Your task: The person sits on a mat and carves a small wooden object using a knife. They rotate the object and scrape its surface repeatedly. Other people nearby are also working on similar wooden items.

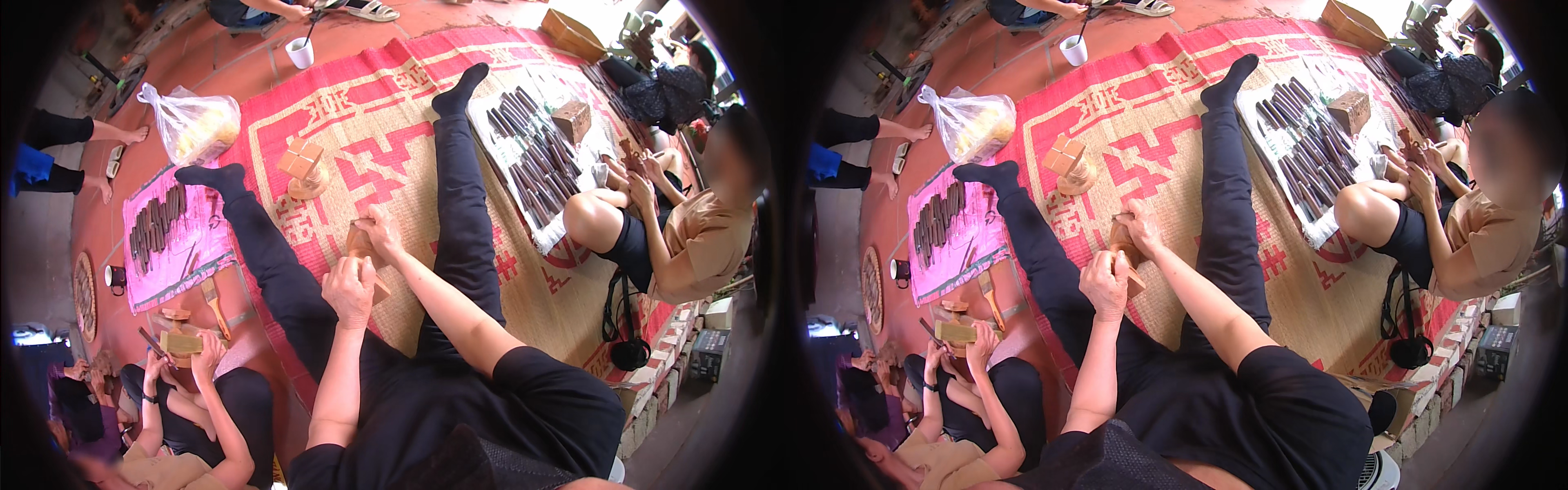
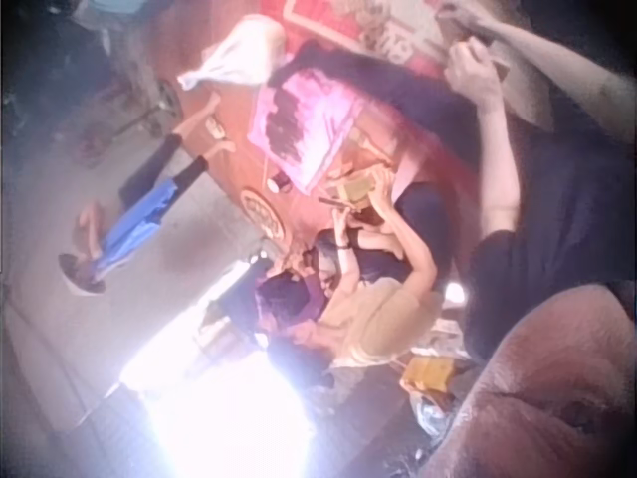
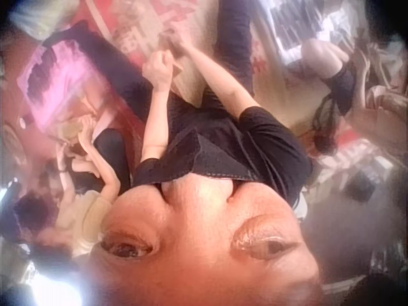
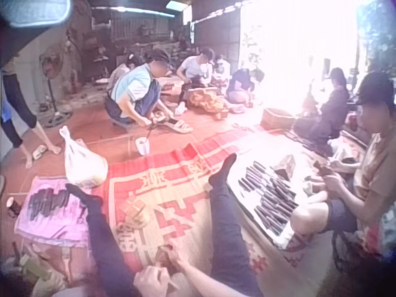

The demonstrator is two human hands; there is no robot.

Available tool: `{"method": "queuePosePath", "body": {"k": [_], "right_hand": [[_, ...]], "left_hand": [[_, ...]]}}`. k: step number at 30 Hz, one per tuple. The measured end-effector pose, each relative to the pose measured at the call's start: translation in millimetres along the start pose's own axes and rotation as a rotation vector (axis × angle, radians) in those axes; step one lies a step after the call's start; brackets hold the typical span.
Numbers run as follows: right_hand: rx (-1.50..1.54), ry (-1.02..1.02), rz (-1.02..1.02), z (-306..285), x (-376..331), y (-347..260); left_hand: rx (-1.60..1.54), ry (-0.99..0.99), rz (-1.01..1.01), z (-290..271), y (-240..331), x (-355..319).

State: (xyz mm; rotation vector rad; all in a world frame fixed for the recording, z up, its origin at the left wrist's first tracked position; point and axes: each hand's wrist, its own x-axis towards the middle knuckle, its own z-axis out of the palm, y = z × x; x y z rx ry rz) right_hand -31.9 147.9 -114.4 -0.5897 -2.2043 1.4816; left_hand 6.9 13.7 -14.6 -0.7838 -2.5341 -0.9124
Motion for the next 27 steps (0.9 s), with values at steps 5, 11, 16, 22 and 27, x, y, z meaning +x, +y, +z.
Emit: {"method": "queuePosePath", "body": {"k": [5, 11, 16, 22, 27], "right_hand": [[0.074, 0.064, 0.229, -2, 23, -10], [0.118, 0.009, 0.144, -3, 3, -15], [-0.05, 0.008, 0.101, -2, 7, 5], [0.096, 0.142, 0.303, -8, 13, 2], [0.086, 0.045, 0.031, -4, -12, 1]], "left_hand": [[0.015, -0.021, 0.02, 0, 1, -2], [-0.014, -0.023, -0.039, -3, 1, -2], [0.007, -0.001, -0.006, 4, 0, 2], [0.0, 0.034, -0.03, 3, -2, 1], [-0.024, -0.016, -0.066, 2, 0, 5]]}}
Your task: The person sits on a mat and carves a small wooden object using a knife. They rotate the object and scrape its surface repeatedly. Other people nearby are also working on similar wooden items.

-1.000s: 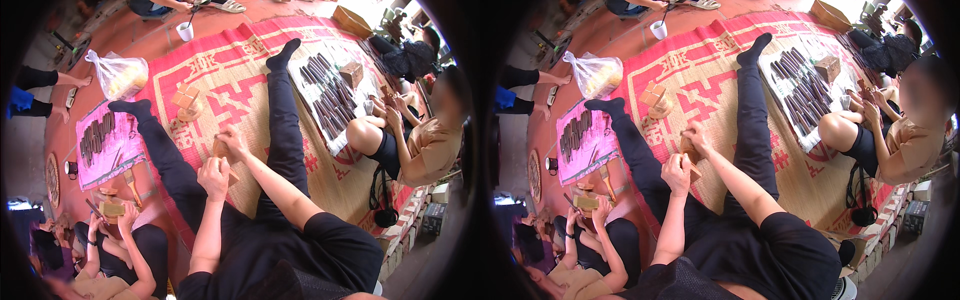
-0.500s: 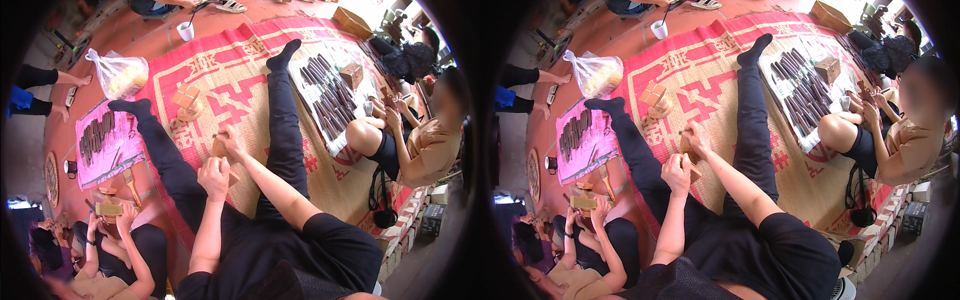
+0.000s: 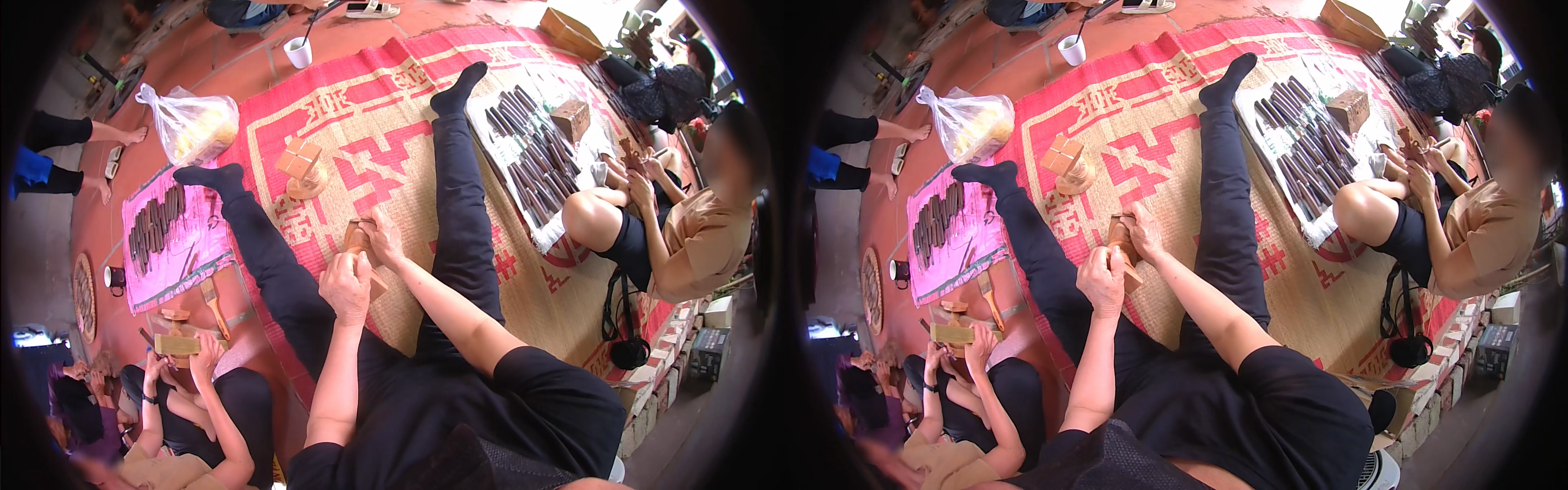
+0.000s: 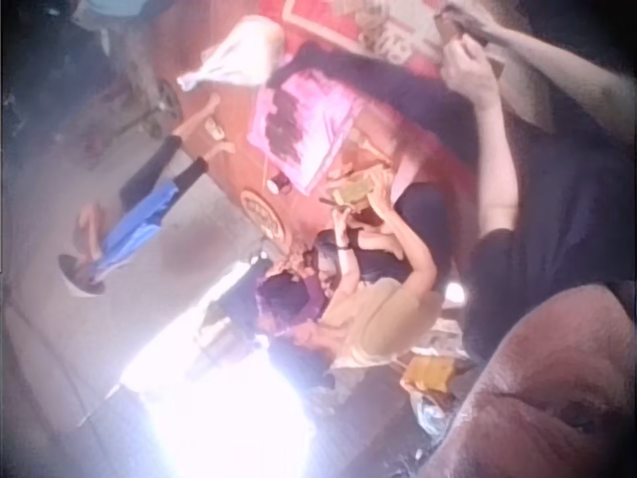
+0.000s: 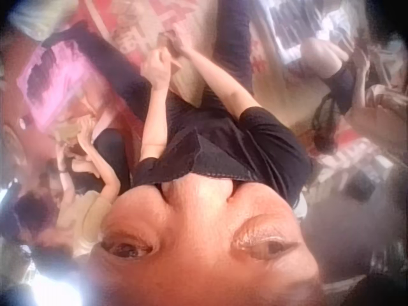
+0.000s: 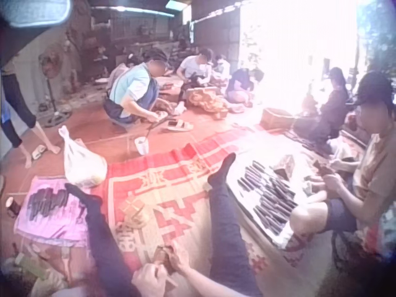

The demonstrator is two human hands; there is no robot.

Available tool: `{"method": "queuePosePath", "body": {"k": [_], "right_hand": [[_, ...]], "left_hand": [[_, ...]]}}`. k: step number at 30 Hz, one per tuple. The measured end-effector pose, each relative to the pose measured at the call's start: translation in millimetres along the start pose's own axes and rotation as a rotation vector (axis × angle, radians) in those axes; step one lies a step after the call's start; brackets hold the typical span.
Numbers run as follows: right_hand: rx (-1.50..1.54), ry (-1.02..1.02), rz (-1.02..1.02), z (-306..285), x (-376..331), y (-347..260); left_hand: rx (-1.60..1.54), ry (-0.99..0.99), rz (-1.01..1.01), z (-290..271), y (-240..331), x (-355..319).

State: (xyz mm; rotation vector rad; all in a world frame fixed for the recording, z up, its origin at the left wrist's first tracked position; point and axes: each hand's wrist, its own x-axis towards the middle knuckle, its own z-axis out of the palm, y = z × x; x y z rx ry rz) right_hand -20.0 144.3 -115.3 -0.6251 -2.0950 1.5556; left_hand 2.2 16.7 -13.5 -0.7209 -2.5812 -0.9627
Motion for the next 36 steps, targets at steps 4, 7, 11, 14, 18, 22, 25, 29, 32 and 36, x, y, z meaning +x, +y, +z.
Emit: {"method": "queuePosePath", "body": {"k": [4, 7, 11, 14, 18, 22, 25, 29, 32, 36], "right_hand": [[-0.022, 0.073, 0.245, 4, 11, 0], [0.023, 0.194, 0.312, 0, 26, 41], [0.034, 0.051, 0.123, 0, 1, 14], [0.02, 0.031, 0.048, 7, -11, 11], [-0.079, 0.061, 0.324, 4, 10, 14], [0.109, 0.146, 0.274, -3, 21, 33], [0.156, 0.051, 0.146, -6, -2, -2], [0.385, -0.02, 0.407, -8, -10, -9], [0.246, 0.109, 0.375, -3, 12, 10], [0.232, 0.127, 0.392, -11, 14, 13]], "left_hand": [[0.002, -0.002, -0.017, -1, -4, 2], [-0.031, 0.015, 0.003, 1, 0, 1], [0.003, 0.048, -0.029, 0, -5, -2], [0.003, 0.023, -0.044, 0, 1, 2], [0.027, -0.003, -0.054, 3, -4, 4], [0.013, 0.005, -0.043, 1, -3, -3], [0.017, 0.054, -0.072, 0, -5, -3], [0.005, 0.026, -0.069, 2, -4, 0], [-0.019, 0.025, -0.066, 2, -4, -1], [-0.003, 0.047, -0.081, 1, -9, -4]]}}
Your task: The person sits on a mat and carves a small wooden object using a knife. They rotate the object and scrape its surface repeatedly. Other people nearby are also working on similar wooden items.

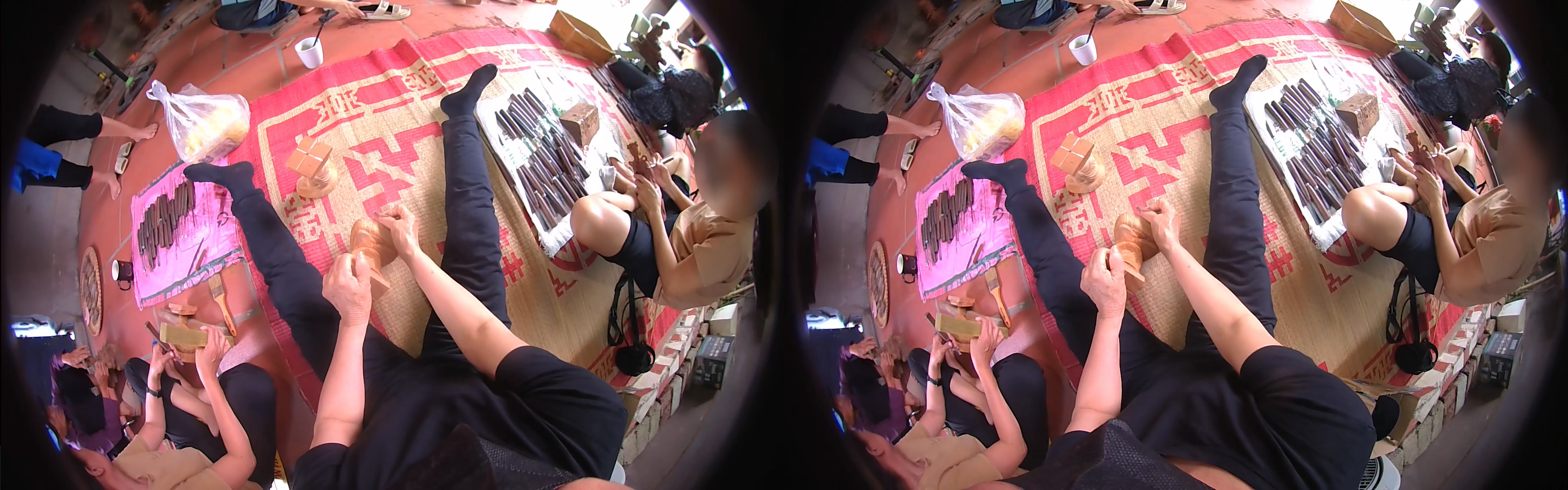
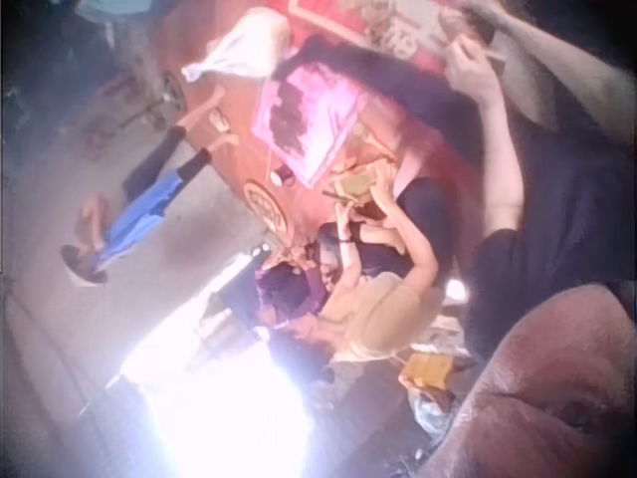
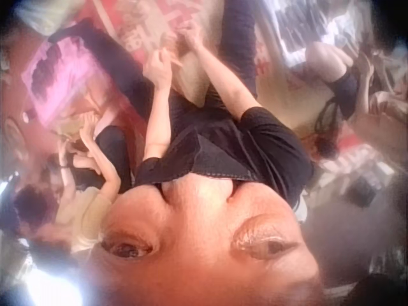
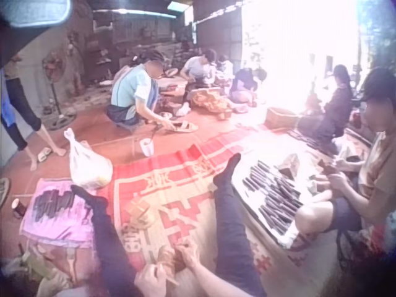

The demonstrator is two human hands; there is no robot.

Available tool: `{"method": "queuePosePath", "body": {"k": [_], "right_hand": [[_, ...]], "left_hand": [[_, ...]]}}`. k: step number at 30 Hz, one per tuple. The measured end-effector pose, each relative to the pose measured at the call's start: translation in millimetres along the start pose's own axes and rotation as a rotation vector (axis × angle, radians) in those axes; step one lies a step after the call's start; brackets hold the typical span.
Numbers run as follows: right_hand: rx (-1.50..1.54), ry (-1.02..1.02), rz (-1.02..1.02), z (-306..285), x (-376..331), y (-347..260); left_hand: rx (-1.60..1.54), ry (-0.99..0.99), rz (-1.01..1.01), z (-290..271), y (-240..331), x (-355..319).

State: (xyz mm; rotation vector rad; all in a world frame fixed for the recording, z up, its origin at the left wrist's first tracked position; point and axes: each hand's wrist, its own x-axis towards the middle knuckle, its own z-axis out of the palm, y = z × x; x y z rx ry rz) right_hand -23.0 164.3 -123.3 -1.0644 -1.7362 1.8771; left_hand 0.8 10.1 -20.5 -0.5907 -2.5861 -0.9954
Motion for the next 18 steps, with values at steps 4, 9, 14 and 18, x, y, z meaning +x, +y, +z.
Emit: {"method": "queuePosePath", "body": {"k": [4, 9, 14, 18], "right_hand": [[0.194, -0.099, -0.097, 1, -21, 22], [-0.057, -0.016, 0.0, -3, -11, 8], [0.294, -0.067, 0.045, -3, -2, 9], [0.212, -0.18, -0.04, 0, -25, 24]], "left_hand": [[-0.007, -0.016, -0.022, 0, 2, 5], [0.013, -0.024, -0.018, 1, 4, 5], [-0.013, -0.006, -0.033, 0, 1, -1], [-0.01, -0.014, -0.049, -2, 0, 5]]}}
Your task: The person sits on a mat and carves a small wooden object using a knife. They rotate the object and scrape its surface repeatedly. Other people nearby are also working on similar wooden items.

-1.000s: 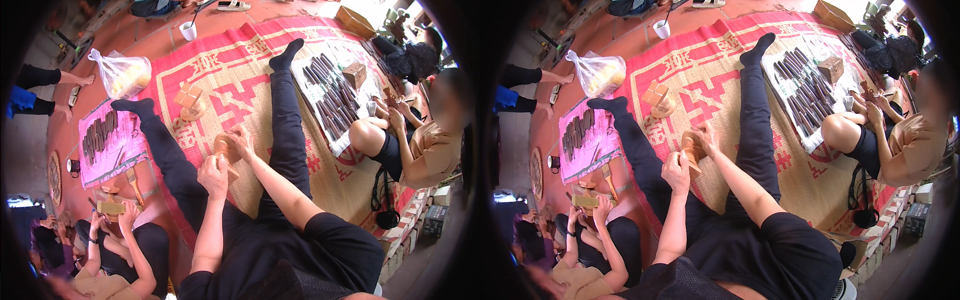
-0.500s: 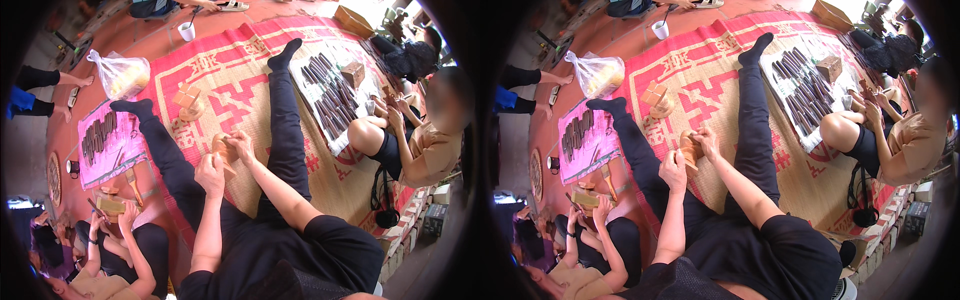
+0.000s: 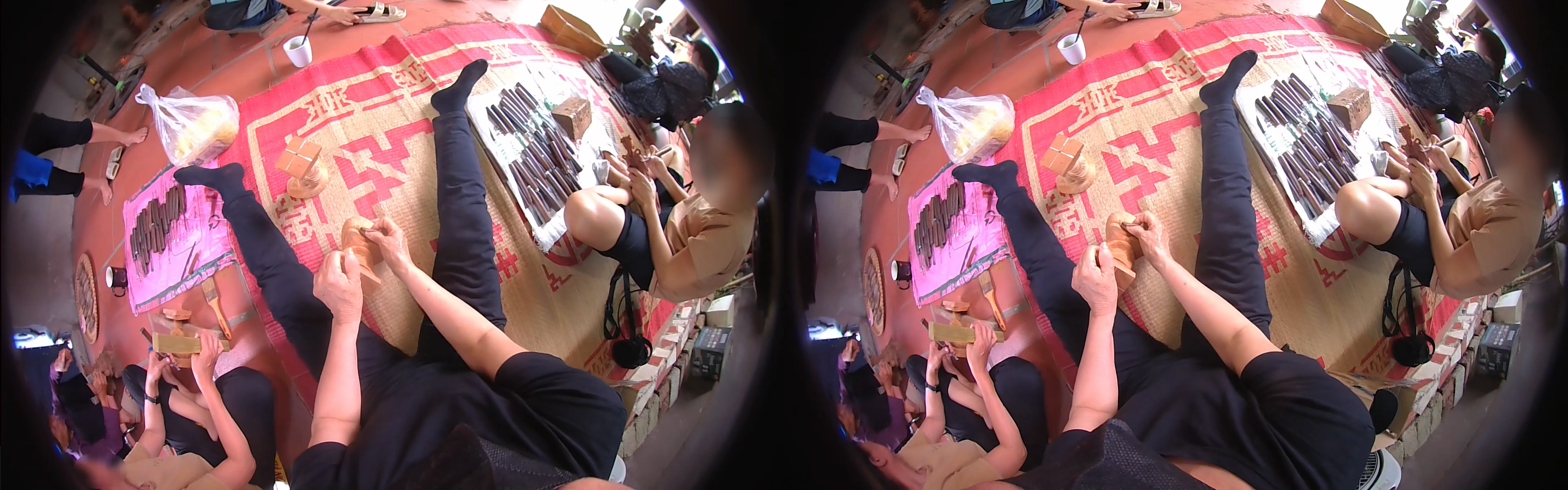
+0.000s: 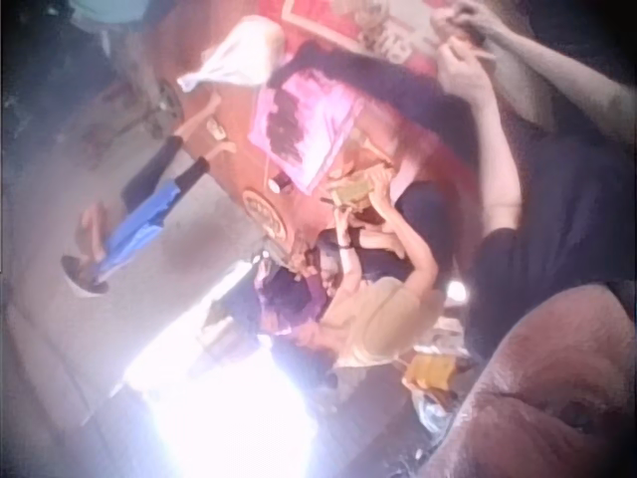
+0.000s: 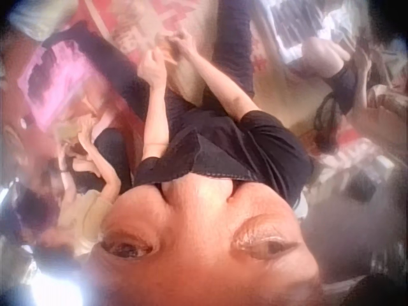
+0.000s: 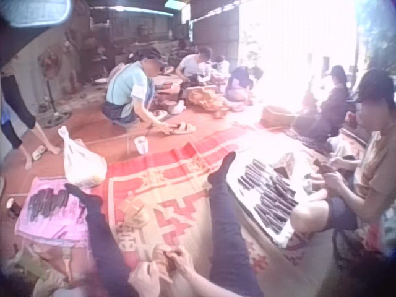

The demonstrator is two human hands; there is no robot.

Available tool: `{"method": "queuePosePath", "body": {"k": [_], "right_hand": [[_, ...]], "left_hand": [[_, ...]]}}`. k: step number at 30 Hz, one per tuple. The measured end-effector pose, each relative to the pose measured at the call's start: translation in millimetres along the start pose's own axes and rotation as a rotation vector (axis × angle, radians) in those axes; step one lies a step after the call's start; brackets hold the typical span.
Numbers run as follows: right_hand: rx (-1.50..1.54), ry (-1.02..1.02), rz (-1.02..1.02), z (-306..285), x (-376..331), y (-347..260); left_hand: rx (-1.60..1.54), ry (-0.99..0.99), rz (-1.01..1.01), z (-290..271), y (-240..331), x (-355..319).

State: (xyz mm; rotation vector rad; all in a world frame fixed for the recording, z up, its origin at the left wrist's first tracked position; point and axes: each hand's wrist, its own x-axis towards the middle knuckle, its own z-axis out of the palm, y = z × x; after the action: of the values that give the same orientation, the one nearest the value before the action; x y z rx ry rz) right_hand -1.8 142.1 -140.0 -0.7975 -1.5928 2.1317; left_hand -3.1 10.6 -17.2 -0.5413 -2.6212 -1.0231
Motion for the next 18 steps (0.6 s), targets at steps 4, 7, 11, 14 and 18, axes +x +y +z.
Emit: {"method": "queuePosePath", "body": {"k": [4, 7, 11, 14, 18], "right_hand": [[-0.012, 0.204, 0.023, -5, 18, 7], [0.095, 0.239, 0.127, -13, 27, -7], [0.103, 0.034, 0.055, -1, -1, -20], [-0.022, 0.059, -0.028, -8, -5, -4], [0.019, 0.28, 0.05, -13, 17, -6]], "left_hand": [[0.002, -0.01, 0.018, 0, 5, 2], [-0.001, 0.017, 0.019, -1, 0, -1], [-0.015, 0.022, -0.013, -2, 0, -2], [-0.024, 0.002, -0.008, 0, 5, 3], [0.001, -0.023, 0.003, 1, 0, 1]]}}
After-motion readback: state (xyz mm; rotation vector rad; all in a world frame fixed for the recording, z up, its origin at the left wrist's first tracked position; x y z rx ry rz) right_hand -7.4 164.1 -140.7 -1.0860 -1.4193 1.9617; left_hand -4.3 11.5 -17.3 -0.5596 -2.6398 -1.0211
